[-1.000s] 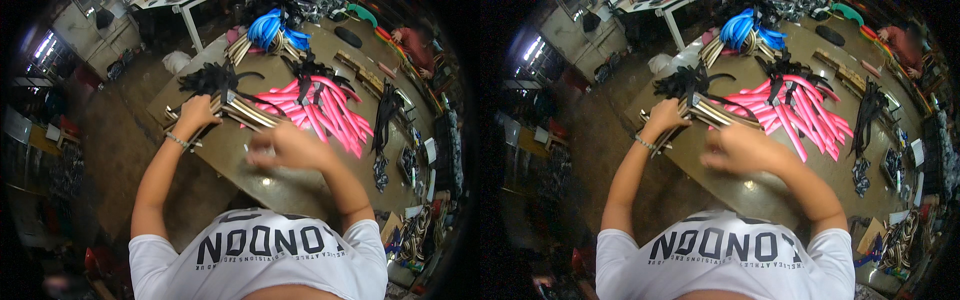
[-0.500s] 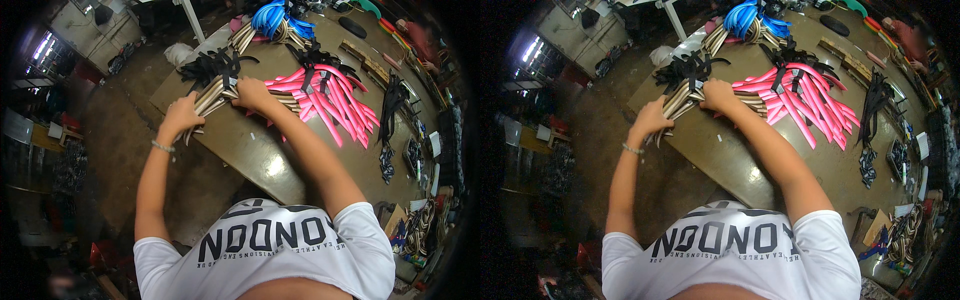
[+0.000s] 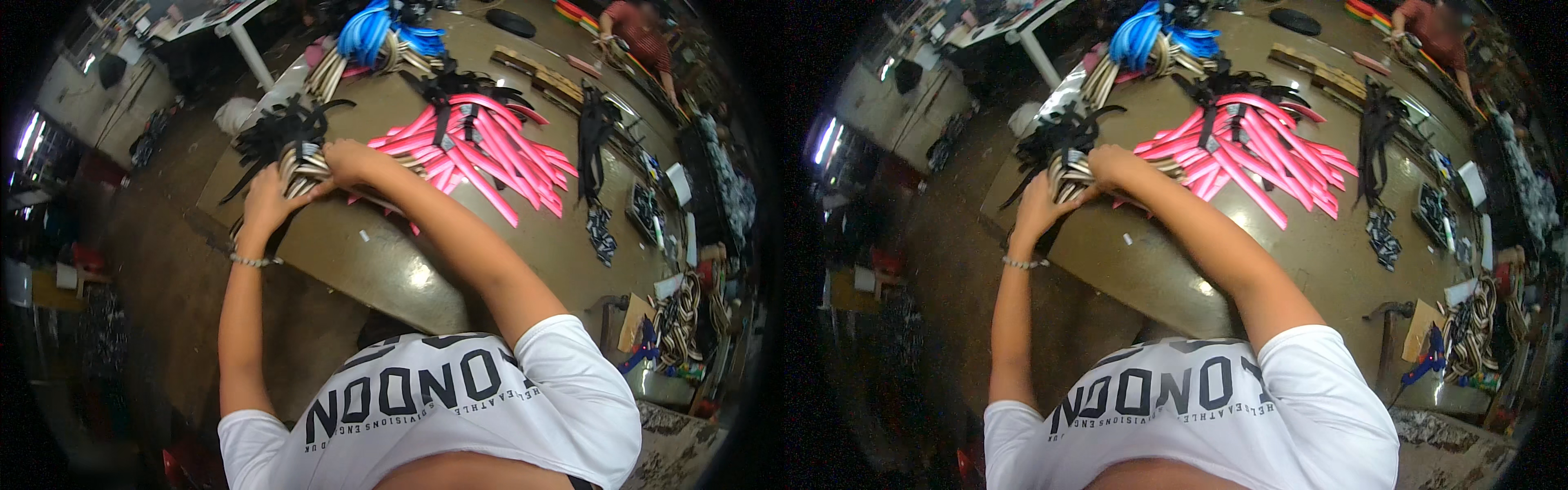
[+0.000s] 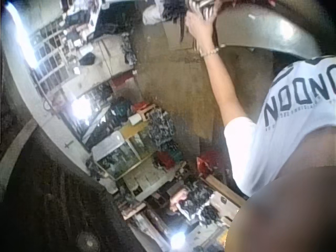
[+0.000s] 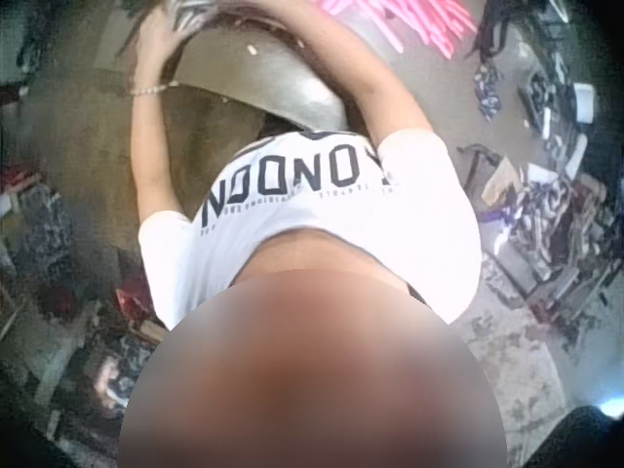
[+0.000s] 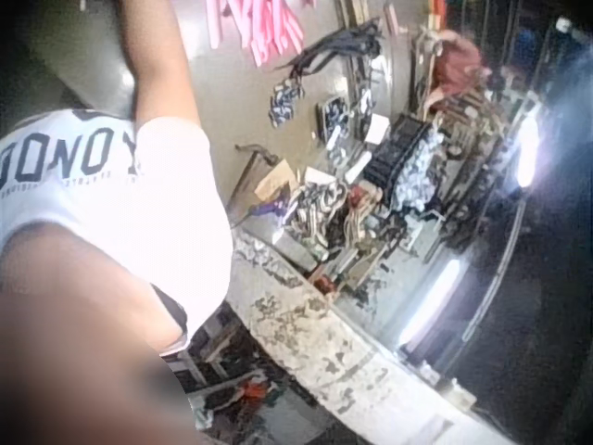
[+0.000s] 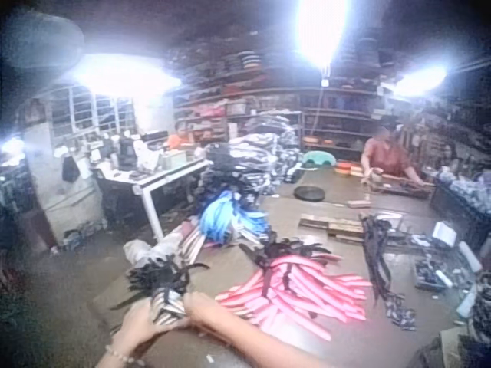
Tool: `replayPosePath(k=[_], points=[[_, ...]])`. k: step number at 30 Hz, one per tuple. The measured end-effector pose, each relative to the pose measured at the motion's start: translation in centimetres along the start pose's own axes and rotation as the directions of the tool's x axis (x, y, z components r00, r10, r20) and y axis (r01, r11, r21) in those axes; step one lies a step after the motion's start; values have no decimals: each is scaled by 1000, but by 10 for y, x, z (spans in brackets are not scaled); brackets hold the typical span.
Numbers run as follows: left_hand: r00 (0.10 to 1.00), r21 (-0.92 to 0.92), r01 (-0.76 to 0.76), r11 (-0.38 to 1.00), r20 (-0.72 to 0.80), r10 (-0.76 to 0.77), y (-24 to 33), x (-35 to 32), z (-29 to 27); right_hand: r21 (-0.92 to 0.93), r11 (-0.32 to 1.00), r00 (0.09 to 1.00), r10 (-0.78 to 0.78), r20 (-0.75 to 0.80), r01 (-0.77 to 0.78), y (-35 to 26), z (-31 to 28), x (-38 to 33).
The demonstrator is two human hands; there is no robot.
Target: The person attaches a black fabric tab to a zipper using a hot glue gun, then sorts and bundles multiple zippers by color. They use a rubber band to secure a bundle of pink zippers and later cut a rubber band from a bundle of beige zippers with scissors.
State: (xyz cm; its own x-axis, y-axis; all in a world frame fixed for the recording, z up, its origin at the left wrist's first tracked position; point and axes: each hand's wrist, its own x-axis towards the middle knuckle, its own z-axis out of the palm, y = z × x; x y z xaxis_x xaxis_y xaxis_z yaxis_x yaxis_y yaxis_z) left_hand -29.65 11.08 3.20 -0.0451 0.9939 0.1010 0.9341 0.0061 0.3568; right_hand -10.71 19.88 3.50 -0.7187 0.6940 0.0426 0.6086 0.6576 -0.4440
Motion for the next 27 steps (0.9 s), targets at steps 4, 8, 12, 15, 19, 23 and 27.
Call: replayPosePath(k=[4,8,12,15,19,23,27], points=[[999,18,37,999,-28,-37,-21,9,3,190,981,985,64,-160,-32,56,-77,-63],[995,-107,92,990,-13,-94,-38,14,0,-88,904,904,404,-140,-418,118,-72,-127],[993,-68,107,992,-36,-110,-34,17,-7,-144,944,792,158,-590,-296,149,-17,-143],[951,230,202,952,-278,-134,-11,4,-16,-286,891,808,137,-573,-353,160,-14,-147],[831,170,-2,985,-547,96,63,-8,-5,-328,874,820,128,-557,-359,154,-41,-155],[863,-354,-504,788,-233,448,159,19,60,81,958,879,283,-383,-273,154,-73,-158],[884,-226,-468,855,-142,446,202,80,101,104,974,949,222,-222,-203,172,-100,-150]])
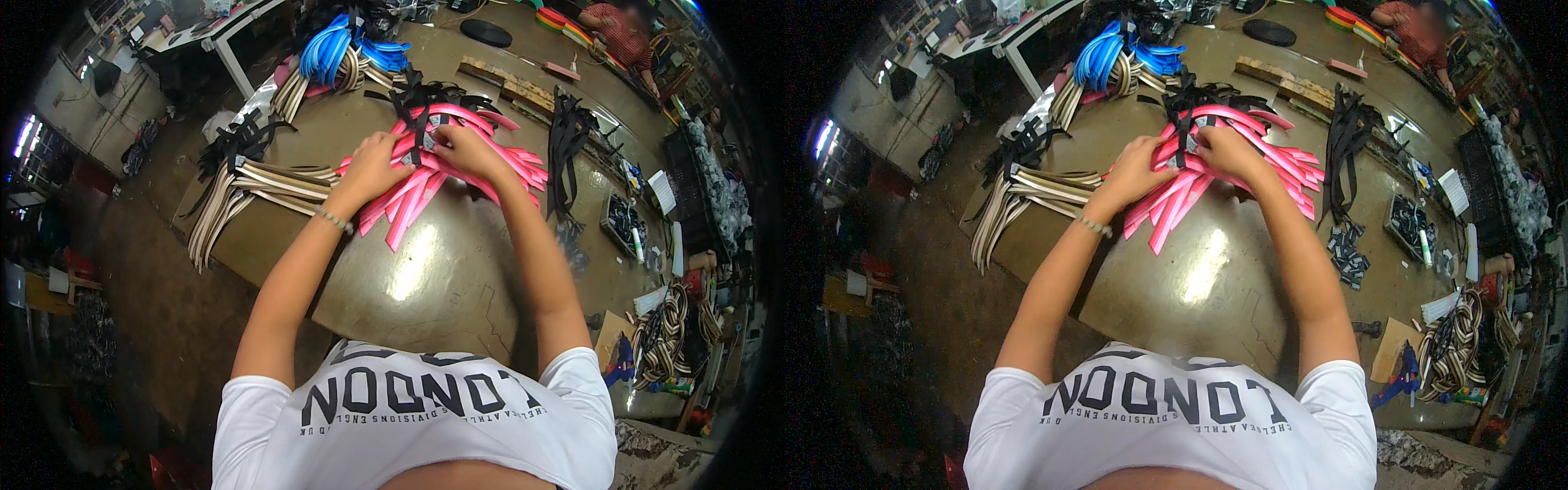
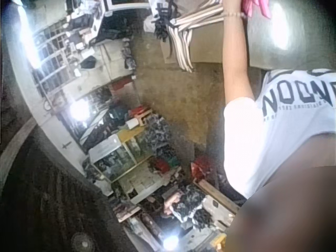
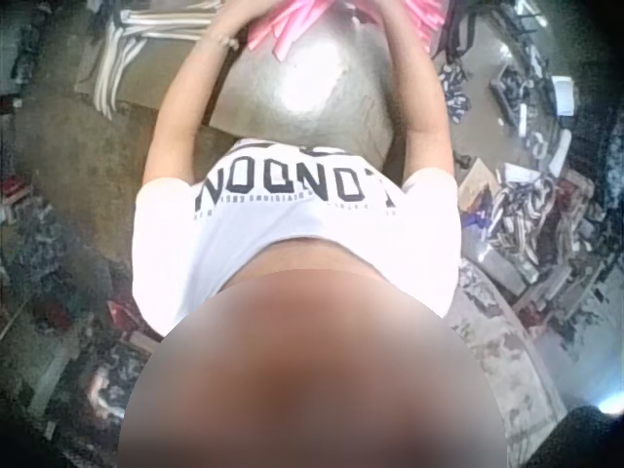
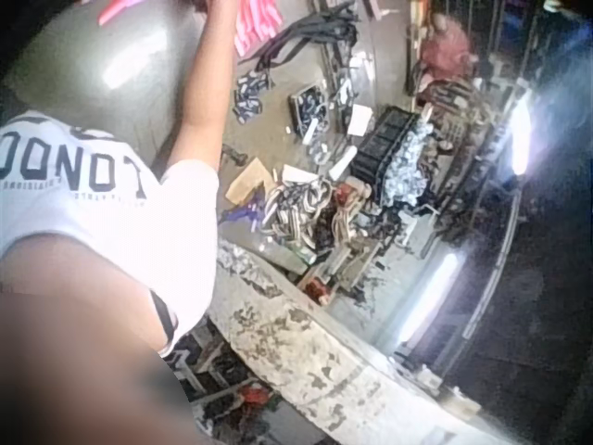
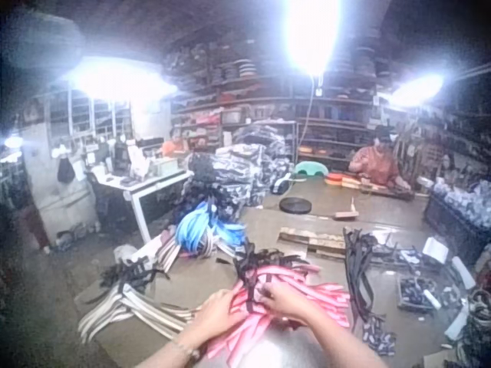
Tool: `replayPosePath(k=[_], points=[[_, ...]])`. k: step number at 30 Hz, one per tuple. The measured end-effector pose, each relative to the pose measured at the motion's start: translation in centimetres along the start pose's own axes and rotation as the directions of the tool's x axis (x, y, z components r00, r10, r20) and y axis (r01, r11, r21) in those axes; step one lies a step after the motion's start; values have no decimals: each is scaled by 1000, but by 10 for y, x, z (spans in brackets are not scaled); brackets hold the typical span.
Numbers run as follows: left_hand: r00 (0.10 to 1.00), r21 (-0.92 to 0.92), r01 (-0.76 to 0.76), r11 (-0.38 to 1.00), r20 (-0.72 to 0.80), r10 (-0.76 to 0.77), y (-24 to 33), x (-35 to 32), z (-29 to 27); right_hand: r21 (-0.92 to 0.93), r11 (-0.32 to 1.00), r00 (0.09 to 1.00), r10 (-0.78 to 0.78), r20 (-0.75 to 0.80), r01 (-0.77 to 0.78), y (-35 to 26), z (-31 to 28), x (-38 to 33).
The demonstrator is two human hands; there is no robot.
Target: The person attaches a black fabric tab to a zipper using a hot glue gun, then sorts and bundles multiple zippers by color. They use a rubber band to secure a bundle of pink zippers and later cut a rubber band from a bundle of beige zippers with scissors.
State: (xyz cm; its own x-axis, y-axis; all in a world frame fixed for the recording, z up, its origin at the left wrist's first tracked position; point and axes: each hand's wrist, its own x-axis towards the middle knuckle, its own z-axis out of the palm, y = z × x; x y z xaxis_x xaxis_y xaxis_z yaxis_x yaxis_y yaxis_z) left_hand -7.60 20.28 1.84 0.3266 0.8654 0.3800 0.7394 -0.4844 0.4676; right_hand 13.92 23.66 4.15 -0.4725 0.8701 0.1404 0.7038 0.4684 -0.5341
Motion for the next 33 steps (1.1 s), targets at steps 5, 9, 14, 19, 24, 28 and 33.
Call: replayPosePath(k=[5,9,14,19,24,28,33], points=[[987,-227,153,962,87,-137,-13,42,2,169,986,999,-17,41,10,1,-23,19],[985,-264,114,958,-92,-143,-24,69,-22,65,984,978,-153,-141,163,-7,-41,52],[968,63,202,977,-166,-189,-38,114,-42,-174,944,877,-325,-352,280,-6,-51,117],[952,-75,297,952,97,-290,-23,78,-33,-175,969,975,-196,-104,176,-3,-52,90],[958,71,167,983,223,-179,-1,10,9,-155,988,999,30,38,-24,-6,22,-4],[978,59,132,990,156,-140,-8,11,17,-148,988,992,-66,-104,50,7,50,-10],[980,-22,169,985,110,-166,2,14,4,-251,966,994,-81,-80,58,-10,31,-5]])
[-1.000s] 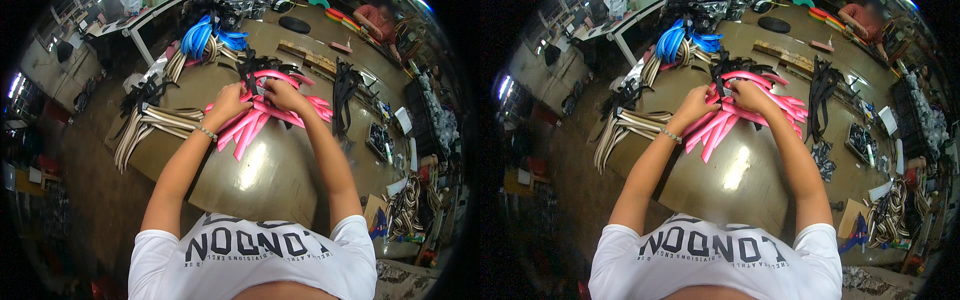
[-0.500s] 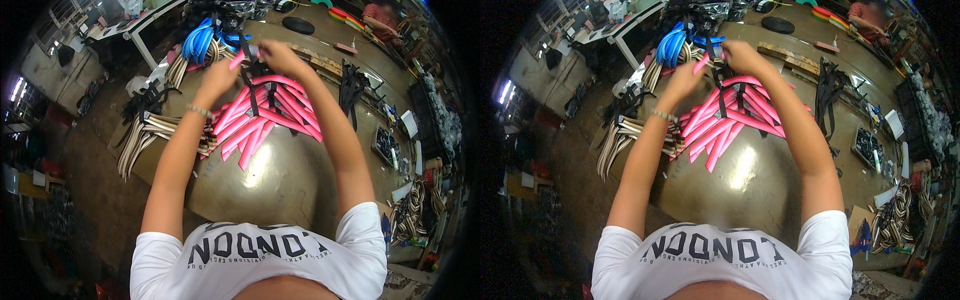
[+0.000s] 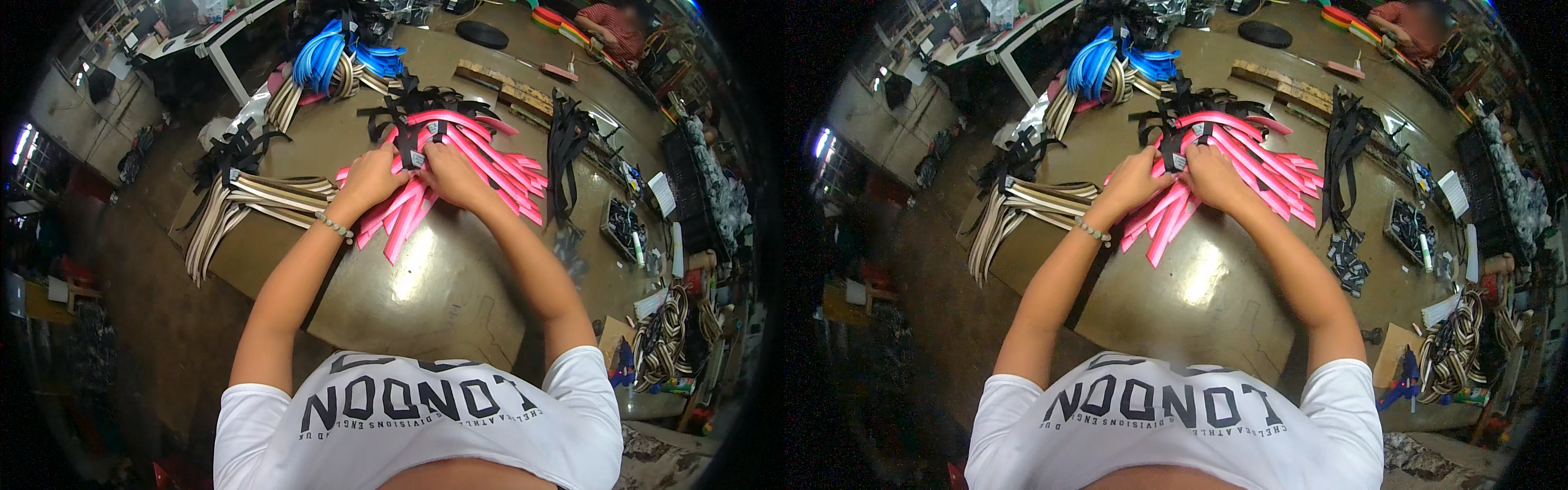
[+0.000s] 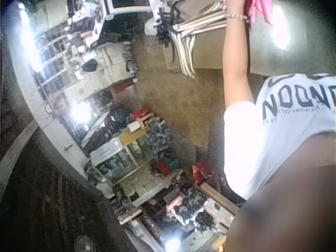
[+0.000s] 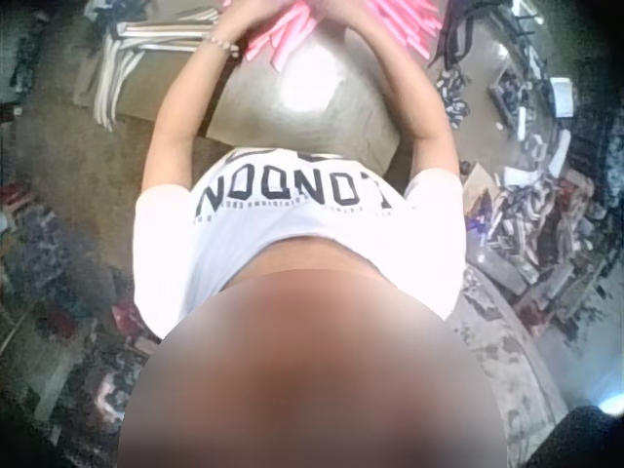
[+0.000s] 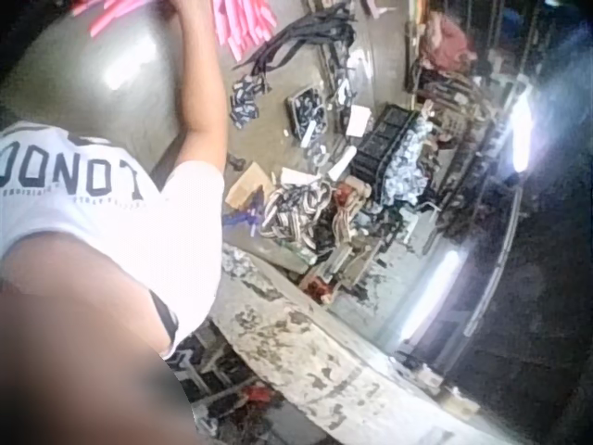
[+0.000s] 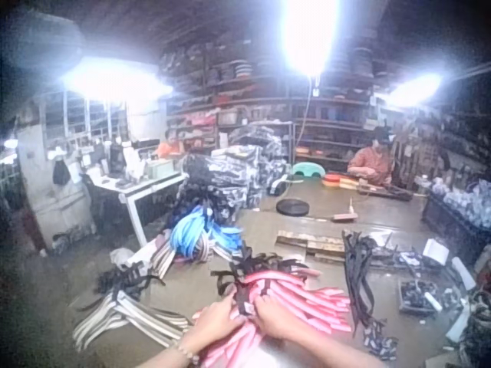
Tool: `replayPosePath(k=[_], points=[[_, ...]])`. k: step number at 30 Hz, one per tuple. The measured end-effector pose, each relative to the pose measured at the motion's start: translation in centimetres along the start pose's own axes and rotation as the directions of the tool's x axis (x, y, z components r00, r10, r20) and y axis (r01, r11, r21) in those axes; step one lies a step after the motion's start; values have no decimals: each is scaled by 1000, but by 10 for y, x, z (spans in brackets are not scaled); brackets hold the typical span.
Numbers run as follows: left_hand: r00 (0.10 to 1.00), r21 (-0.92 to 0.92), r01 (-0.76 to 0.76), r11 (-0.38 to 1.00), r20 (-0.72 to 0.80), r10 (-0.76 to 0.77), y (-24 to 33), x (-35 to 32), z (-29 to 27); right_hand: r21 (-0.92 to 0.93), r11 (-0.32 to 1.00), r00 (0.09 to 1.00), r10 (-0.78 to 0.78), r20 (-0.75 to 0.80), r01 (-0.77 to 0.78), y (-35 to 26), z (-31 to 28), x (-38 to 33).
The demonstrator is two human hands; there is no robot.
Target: The person attaches a black fabric tab to a zipper using a hot glue gun, then sorts and bundles multiple zippers by color. They use a rubber band to secure a bundle of pink zippers and later cut a rubber band from a bundle of beige zippers with scissors.
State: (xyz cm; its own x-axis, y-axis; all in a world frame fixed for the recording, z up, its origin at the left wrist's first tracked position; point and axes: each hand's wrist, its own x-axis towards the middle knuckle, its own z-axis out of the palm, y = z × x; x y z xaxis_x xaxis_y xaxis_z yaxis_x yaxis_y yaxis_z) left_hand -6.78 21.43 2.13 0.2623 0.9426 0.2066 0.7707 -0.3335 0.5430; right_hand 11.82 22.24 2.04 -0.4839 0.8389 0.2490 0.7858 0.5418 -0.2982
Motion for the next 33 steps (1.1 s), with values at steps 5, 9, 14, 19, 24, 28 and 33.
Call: replayPosePath(k=[5,9,14,19,24,28,33], points=[[984,-21,-179,984,1,179,-2,40,-38,211,977,996,-9,83,-9,6,-58,41],[984,44,-178,983,32,177,-14,105,-74,-37,999,997,-32,74,35,21,-86,116],[924,58,-34,998,-378,54,-18,146,-93,-288,956,988,22,-150,-65,23,-106,178],[974,-32,72,997,220,-63,-41,121,-41,-385,923,876,191,444,-6,27,-55,152],[990,10,133,991,48,-134,-51,100,27,-558,827,945,128,301,66,37,-13,132],[968,48,252,967,3,-252,-39,111,15,-303,952,977,22,213,45,35,-55,143],[989,6,-123,992,80,122,-16,114,-5,-262,959,870,215,443,-104,47,-101,103]])
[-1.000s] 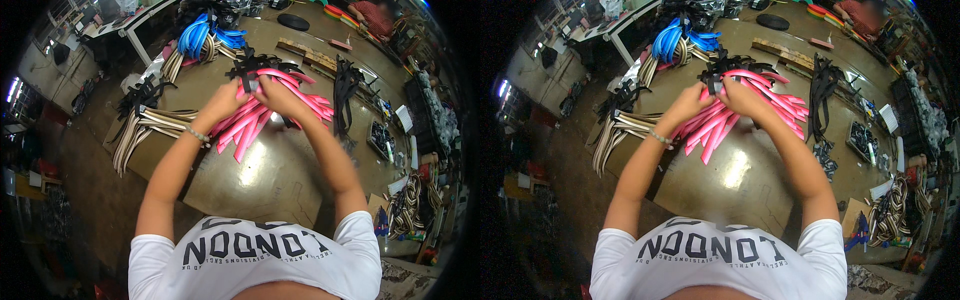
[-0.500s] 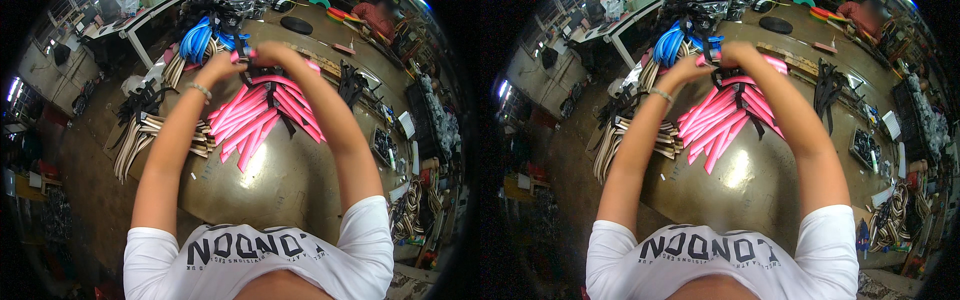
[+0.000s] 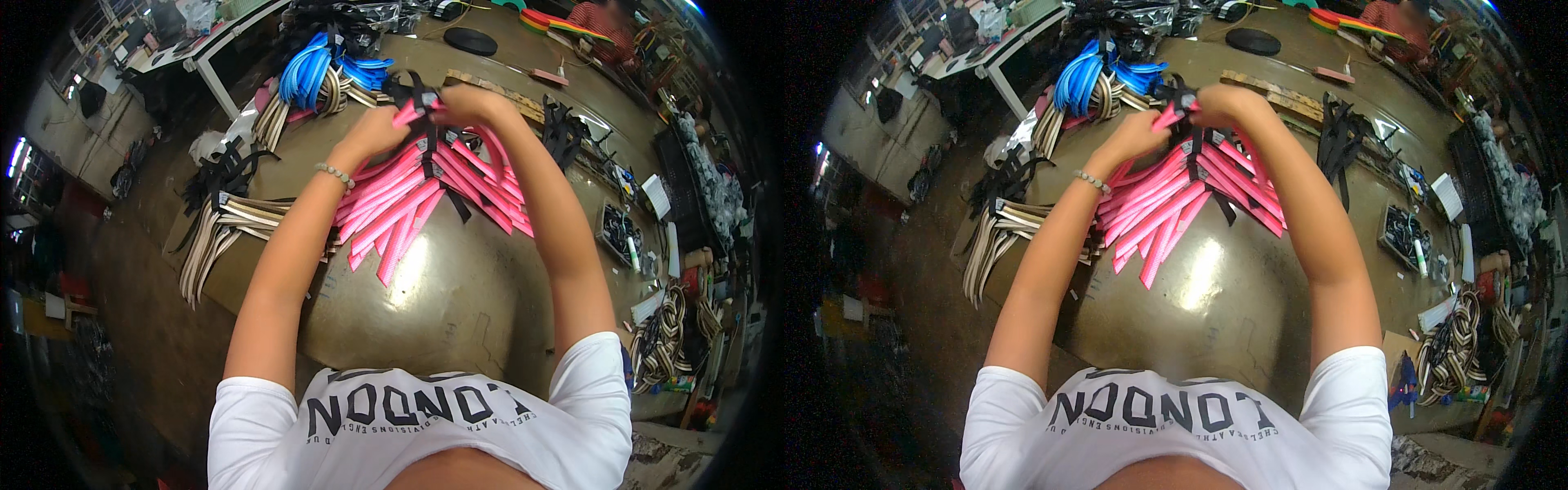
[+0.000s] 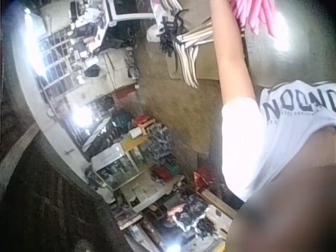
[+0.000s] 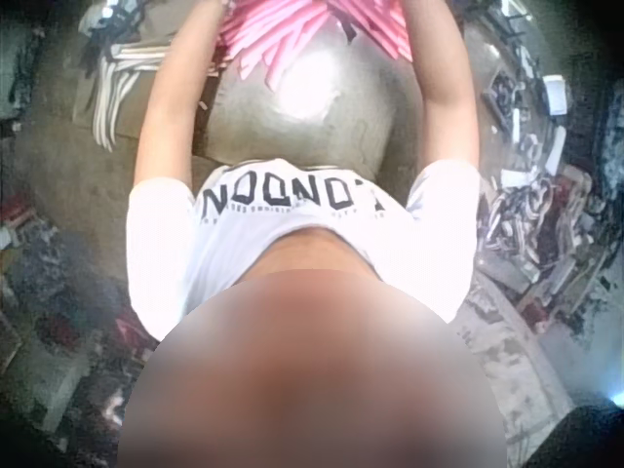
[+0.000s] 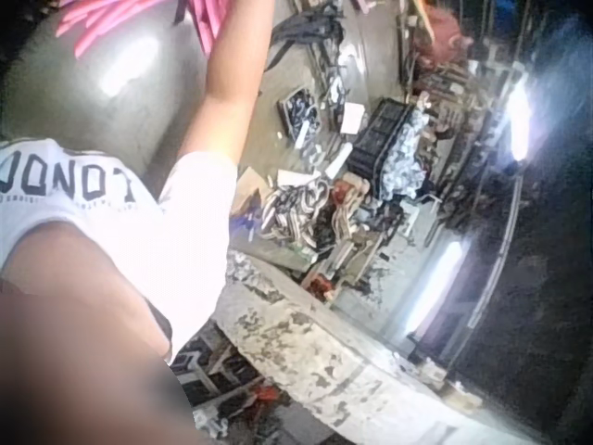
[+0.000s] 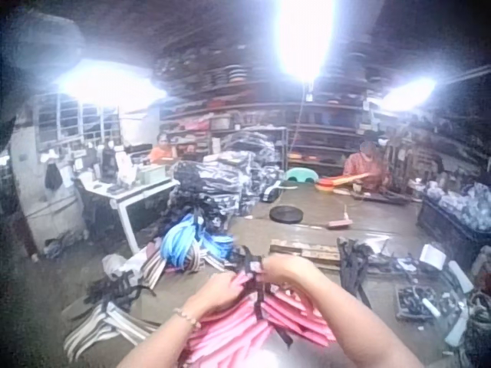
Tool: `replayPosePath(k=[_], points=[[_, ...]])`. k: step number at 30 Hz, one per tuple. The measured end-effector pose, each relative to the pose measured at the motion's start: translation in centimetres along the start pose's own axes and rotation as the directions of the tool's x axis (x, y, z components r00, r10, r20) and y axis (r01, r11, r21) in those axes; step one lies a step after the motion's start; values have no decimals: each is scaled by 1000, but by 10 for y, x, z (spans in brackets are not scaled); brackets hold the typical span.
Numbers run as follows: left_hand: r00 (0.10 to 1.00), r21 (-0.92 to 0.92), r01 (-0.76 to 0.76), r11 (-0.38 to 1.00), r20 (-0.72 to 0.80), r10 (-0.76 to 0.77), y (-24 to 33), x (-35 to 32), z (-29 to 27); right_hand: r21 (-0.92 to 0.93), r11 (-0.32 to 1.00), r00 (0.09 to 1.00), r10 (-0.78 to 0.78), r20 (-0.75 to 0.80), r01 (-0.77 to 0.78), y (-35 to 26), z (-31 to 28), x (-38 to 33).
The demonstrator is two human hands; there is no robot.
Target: The person attaches a black fabric tab to a zipper using a hot glue gun, then sorts and bundles multiple zippers by color. They use a rubber band to secure a bundle of pink zippers and later cut a rubber band from a bundle of beige zippers with scissors.
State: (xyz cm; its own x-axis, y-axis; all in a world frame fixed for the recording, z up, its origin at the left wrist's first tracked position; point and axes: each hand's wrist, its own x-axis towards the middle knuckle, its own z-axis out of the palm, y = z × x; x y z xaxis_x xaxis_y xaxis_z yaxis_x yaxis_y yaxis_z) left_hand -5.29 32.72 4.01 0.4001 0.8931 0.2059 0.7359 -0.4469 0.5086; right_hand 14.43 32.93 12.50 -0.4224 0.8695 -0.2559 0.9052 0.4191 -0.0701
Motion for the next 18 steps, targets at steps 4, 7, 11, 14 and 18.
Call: replayPosePath(k=[4,7,11,14,18], points=[[979,108,-60,992,201,37,10,-17,24,207,978,999,45,-10,-42,10,57,-29],[997,14,-10,1000,78,9,6,-21,37,198,980,951,81,-300,-21,7,95,-26],[998,28,25,999,53,-27,0,-16,29,291,957,955,69,-290,19,18,83,-14],[995,73,57,996,73,-62,2,-9,16,317,947,955,40,-293,57,22,57,-14],[975,7,81,997,209,-81,11,-12,6,239,971,991,52,-120,-22,18,38,-21]])
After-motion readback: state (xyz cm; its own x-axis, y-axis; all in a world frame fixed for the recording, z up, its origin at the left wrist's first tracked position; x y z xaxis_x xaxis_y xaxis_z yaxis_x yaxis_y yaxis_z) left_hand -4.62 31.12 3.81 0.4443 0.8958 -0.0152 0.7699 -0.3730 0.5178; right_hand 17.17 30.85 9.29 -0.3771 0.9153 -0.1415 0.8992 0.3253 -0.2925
